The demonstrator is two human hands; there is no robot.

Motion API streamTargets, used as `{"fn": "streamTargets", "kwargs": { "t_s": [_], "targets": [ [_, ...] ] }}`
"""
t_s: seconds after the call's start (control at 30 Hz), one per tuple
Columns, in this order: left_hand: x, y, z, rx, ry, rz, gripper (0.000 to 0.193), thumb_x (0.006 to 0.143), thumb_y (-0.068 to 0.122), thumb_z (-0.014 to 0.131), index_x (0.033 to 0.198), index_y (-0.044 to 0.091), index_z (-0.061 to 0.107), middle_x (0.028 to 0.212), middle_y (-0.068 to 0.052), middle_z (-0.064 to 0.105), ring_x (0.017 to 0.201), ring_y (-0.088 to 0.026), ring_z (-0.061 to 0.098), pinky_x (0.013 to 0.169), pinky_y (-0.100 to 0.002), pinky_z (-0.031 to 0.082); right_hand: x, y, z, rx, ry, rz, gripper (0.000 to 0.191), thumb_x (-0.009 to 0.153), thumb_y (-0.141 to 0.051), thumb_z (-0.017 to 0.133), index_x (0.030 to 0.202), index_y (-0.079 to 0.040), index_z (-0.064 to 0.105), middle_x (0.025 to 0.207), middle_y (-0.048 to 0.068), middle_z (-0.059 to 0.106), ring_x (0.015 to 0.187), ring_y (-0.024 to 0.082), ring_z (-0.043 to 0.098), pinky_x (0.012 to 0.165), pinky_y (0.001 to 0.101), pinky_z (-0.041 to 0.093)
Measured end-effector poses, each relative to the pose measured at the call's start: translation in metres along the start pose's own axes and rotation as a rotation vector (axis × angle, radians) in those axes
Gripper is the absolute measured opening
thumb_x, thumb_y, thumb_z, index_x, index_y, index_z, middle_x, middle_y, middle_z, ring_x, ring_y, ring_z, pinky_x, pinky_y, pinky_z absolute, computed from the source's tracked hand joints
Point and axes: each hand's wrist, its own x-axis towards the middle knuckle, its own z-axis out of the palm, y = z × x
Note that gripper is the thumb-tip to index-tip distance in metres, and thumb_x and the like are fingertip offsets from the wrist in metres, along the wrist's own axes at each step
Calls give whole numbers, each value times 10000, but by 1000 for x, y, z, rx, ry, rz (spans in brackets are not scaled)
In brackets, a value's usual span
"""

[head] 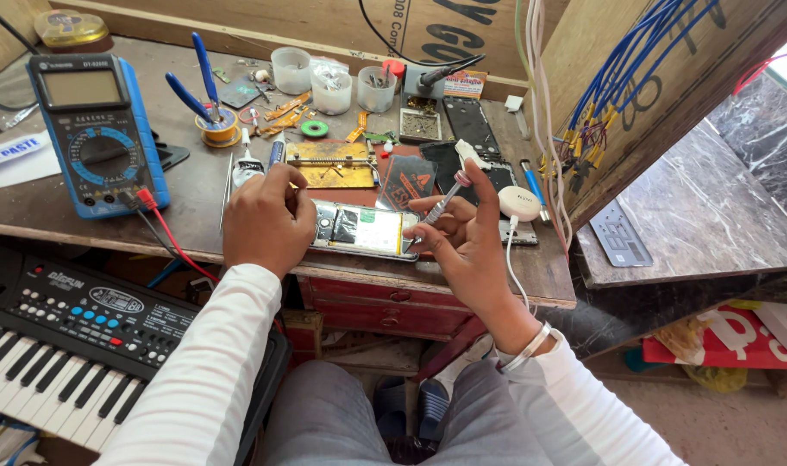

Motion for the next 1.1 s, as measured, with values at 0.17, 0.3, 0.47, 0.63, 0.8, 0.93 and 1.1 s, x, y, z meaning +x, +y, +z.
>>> {"fn": "streamTargets", "kwargs": {
  "t_s": [0.17, 0.3, 0.47, 0.63, 0.8, 0.93, 1.1],
  "targets": [
    [-2, 1, 3, 13, -2, 3, 66, 873, 122, 693, 932, 113, 665, 734, -87, 657, 743, -323, 656, 708, -492, 501, -2, 2, -2, 54, -28, 47, 854, 1017, 46, 593, 1616, -224, 47, 1322, 201, 625, 1079, 215, 732, 874, 357, 668],
    [-3, 0, 2, 32, -2, 4, 68, 872, 127, 695, 934, 115, 667, 741, -98, 651, 744, -326, 654, 706, -495, 499, -4, 3, -1, 15, -83, -50, 811, 1046, 49, 584, 1618, -217, 74, 1356, 211, 620, 1078, 222, 733, 862, 345, 648],
    [-3, -1, -1, 27, -15, 3, 69, 870, 130, 693, 932, 116, 664, 734, -92, 652, 741, -324, 653, 713, -494, 500, -5, 1, 1, 24, -93, -55, 807, 1049, 49, 573, 1624, -215, 72, 1367, 222, 615, 1075, 226, 728, 853, 336, 635],
    [-3, -1, -5, 32, -14, 2, 68, 869, 130, 697, 929, 117, 665, 730, -96, 651, 740, -324, 654, 705, -496, 497, -4, -1, 4, 35, -72, -4, 807, 1032, 46, 563, 1610, -211, 61, 1351, 213, 616, 1062, 216, 732, 852, 340, 654],
    [-4, -2, -7, 35, -5, 18, 73, 864, 126, 691, 930, 114, 662, 733, -96, 650, 742, -322, 655, 713, -494, 499, -7, 0, 4, 15, -142, -126, 737, 1072, 37, 535, 1614, -197, 93, 1393, 204, 596, 1119, 218, 715, 935, 320, 615],
    [-3, -4, -8, 35, -3, 23, 66, 875, 128, 689, 932, 113, 661, 724, -92, 650, 743, -321, 655, 716, -495, 499, -6, 0, 11, -118, -118, -347, 607, 1076, 20, 620, 1562, -138, 294, 1349, 169, 569, 1162, 210, 645, 1049, 335, 554],
    [-4, -4, -8, 31, -7, 18, 67, 866, 123, 686, 926, 112, 658, 725, -90, 653, 744, -319, 658, 717, -492, 502, 3, -14, 22, -188, 94, -71, 456, 939, -36, 806, 1342, -42, 591, 1088, 100, 673, 977, 147, 659, 808, 314, 565]
  ]
}}
